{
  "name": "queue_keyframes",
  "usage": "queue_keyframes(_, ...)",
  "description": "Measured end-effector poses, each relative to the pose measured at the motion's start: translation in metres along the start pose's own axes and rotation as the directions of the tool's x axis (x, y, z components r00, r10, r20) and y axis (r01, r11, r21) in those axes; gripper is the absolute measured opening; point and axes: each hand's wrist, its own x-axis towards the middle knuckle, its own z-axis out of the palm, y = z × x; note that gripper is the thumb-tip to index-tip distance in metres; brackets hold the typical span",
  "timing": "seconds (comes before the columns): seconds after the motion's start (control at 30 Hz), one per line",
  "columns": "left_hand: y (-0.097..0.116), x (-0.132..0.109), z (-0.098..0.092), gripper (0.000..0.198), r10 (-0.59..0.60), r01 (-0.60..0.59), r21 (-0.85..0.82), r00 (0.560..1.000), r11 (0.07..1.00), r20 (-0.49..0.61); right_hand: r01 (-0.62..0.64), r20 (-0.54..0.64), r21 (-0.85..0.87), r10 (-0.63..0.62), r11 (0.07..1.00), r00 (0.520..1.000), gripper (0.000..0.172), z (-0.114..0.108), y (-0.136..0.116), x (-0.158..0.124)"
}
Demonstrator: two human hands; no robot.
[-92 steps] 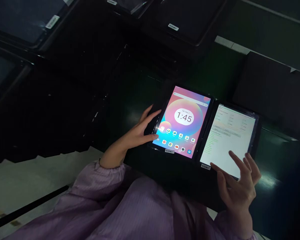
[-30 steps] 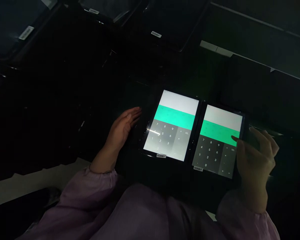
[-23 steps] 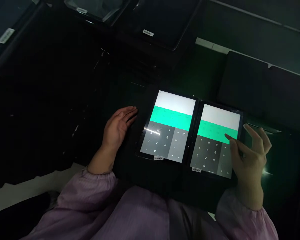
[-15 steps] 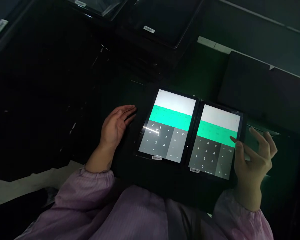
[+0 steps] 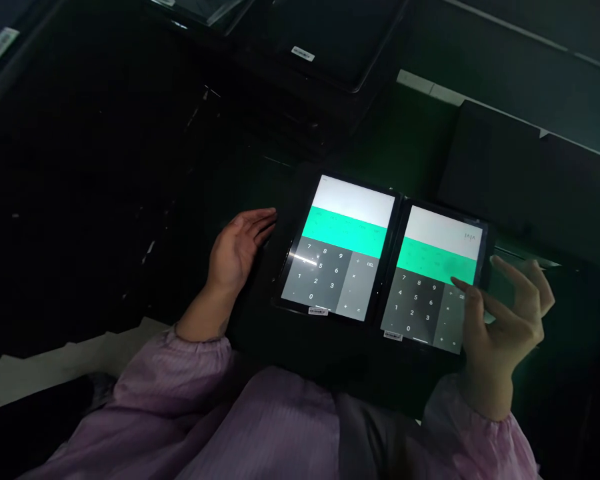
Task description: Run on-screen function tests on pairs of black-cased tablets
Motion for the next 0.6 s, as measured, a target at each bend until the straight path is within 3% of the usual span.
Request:
queue_keyframes(0.13, 0.000, -0.002, 0.000, 0.040, -0.005, 0.005, -0.007, 1.000, 1.000, -0.014, 0.071, 0.132, 0.101, -0.084, 0.992, 0.988, 0.022, 0.003, -0.019, 0.003)
queue_keyframes(0.6, -0.001, -0.002, -0.003, 0.037, -0.008, 0.008, -0.011, 1.000, 1.000, 0.012, 0.134, 0.247, 0.119, -0.160, 0.984, 0.956, 0.021, 0.010, -0.024, 0.003)
